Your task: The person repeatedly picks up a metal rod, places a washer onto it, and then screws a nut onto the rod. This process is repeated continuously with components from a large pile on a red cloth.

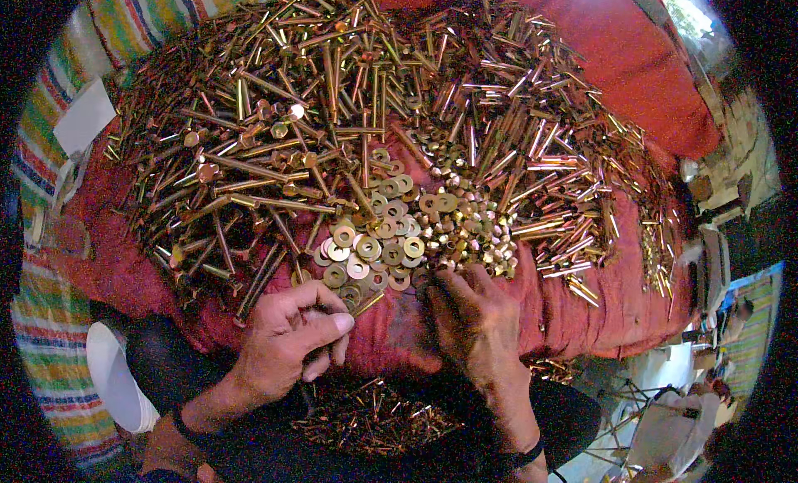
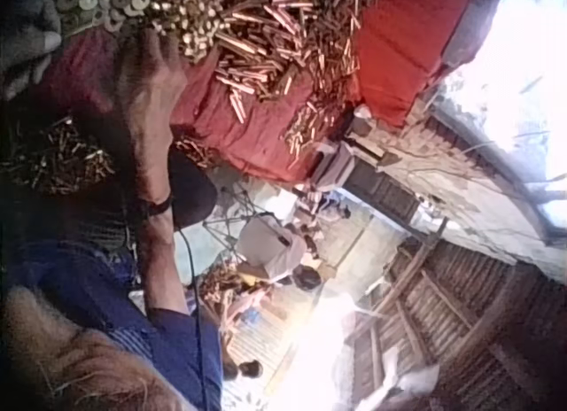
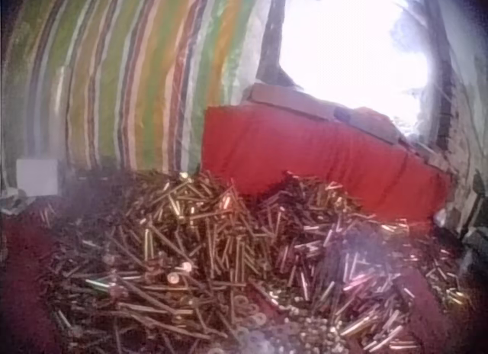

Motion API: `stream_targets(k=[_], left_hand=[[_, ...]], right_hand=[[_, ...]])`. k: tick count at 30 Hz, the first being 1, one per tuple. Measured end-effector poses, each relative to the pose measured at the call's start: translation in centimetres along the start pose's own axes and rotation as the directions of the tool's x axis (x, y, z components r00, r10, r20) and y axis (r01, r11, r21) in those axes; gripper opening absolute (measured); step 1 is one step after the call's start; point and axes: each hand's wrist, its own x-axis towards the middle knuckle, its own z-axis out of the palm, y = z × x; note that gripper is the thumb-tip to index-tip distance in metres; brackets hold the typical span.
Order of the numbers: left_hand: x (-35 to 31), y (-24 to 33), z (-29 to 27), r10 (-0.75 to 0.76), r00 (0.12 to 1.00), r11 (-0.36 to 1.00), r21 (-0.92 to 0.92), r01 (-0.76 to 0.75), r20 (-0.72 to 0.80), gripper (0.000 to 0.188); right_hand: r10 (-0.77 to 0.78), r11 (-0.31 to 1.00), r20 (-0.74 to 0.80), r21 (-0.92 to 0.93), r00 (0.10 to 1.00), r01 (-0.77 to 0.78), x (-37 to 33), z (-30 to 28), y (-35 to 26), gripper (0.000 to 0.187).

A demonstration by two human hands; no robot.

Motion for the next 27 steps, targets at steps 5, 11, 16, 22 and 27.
stream_targets(k=[5, 11, 16, 22, 27], left_hand=[[0.2, -1.0, 0.4, 0.032, 0.999, 0.986, 0.163, -0.025, -0.042, 0.013], [0.4, -2.1, 1.0, 0.188, 0.981, 0.872, 0.468, -0.140, -0.056, 0.015], [0.2, -2.3, 1.2, 0.341, 0.939, 0.792, 0.547, -0.269, -0.032, 0.015], [0.6, -3.4, 1.1, 0.698, 0.660, 0.249, 0.770, -0.587, 0.278, 0.016], [1.2, -4.0, 0.9, 0.749, 0.563, 0.121, 0.763, -0.635, 0.349, 0.012]], right_hand=[[-0.058, 0.996, 0.012, -0.069, 0.998, 0.059, -0.4, 0.1, 0.2, 0.017], [0.046, 0.986, 0.033, 0.161, 0.998, -0.051, -0.2, 0.1, -0.7, 0.010], [0.340, 0.785, 0.166, 0.492, 0.926, -0.377, -1.1, -0.9, -2.8, 0.013], [0.276, 0.781, 0.208, 0.520, 0.938, -0.345, -1.3, -1.1, -3.4, 0.014], [0.096, 0.837, 0.334, 0.483, 0.938, -0.257, -1.0, -2.9, -4.2, 0.017]])
